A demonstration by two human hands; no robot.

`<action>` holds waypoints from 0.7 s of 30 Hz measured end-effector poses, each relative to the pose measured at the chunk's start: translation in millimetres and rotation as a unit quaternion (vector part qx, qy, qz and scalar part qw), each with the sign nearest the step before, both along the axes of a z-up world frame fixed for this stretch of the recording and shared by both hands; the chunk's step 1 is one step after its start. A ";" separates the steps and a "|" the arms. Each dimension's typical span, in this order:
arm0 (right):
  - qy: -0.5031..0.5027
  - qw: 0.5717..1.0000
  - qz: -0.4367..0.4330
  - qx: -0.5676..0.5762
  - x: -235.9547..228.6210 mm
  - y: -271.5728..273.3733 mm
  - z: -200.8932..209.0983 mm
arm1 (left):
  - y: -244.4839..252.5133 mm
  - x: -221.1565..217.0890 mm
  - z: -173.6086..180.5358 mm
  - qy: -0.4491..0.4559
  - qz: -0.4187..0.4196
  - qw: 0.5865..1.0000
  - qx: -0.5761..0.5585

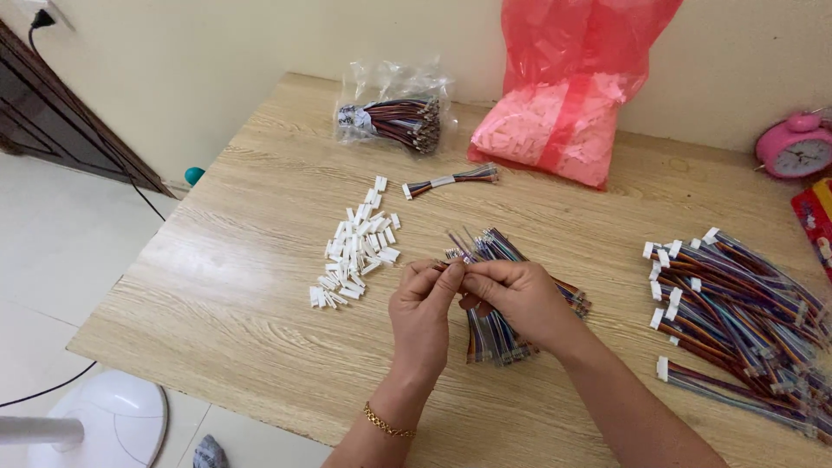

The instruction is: The person assembles electronic components by inserting white plastic connectors onto the ends of multi-colored ribbon cables. They pick up a connector and a cable, align the pins, and press them together, repeating this process for multiple cables on a wooden table.

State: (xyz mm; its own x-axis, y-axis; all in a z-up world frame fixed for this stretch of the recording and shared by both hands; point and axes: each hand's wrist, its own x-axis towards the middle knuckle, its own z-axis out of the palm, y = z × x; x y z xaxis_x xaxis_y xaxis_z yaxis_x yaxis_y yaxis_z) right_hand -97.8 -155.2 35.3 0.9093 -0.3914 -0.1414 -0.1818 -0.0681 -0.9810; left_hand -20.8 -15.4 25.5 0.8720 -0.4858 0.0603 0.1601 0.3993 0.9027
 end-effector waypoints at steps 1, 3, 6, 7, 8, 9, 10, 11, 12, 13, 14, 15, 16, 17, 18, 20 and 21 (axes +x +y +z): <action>0.000 1.000 0.000 0.000 0.3 1.1 2.9 | 0.2 -0.1 0.2 0.000 0.000 1.000 0.000; 0.014 1.000 -0.004 0.003 0.5 3.1 8.8 | 0.3 -0.3 0.5 0.018 -0.005 1.000 -0.018; 0.001 1.000 0.018 -0.023 1.8 -2.6 0.6 | -0.6 1.9 -11.8 -0.040 0.006 0.999 -0.014; 0.001 1.000 0.017 -0.022 1.5 0.0 7.8 | -1.4 1.7 -13.2 -0.040 0.005 0.999 -0.014; 0.016 0.998 0.019 -0.065 1.1 2.8 14.8 | -2.0 1.4 -14.6 -0.003 -0.004 1.000 -0.011; 0.030 0.994 0.021 -0.107 0.7 5.3 21.8 | -2.8 1.1 -16.0 0.035 -0.013 0.999 -0.008; 0.030 0.994 0.020 -0.106 0.8 3.6 17.1 | -3.0 2.0 -16.1 0.035 -0.014 0.999 -0.007; 0.022 0.994 0.018 -0.109 0.8 1.8 12.4 | -3.4 2.8 -16.1 0.058 -0.033 0.998 -0.004; 0.014 0.994 0.016 -0.111 0.8 0.0 7.5 | -3.7 3.6 -16.2 0.082 -0.051 0.995 -0.001; 0.014 0.994 0.015 -0.110 -0.2 -0.8 5.7 | -4.1 3.5 -17.2 0.082 -0.053 0.995 0.000; 0.004 0.996 0.011 -0.088 -0.6 -1.4 3.9 | -4.4 3.8 -18.1 0.093 -0.053 0.994 -0.015; -0.005 0.998 0.006 -0.066 -1.0 -2.0 2.2 | -4.7 4.2 -18.8 0.104 -0.053 0.993 -0.030; -0.006 0.998 0.005 -0.066 -1.0 -2.2 2.7 | -5.1 4.8 -20.0 0.104 -0.053 0.993 -0.029; 0.000 0.998 0.003 -0.066 -1.1 -2.3 3.1 | -5.5 5.5 -21.3 0.107 -0.051 0.992 -0.036; 0.006 0.998 0.001 -0.066 -1.4 -2.8 3.6 | -6.3 5.9 -22.7 0.110 -0.050 0.992 -0.044; 0.004 0.998 0.001 -0.056 -1.6 -3.9 1.9 | -7.4 5.7 -24.2 0.106 -0.046 0.992 -0.046; 0.003 0.999 0.002 -0.047 -1.5 -4.3 0.9 | -7.7 5.6 -25.0 0.103 -0.042 0.993 -0.048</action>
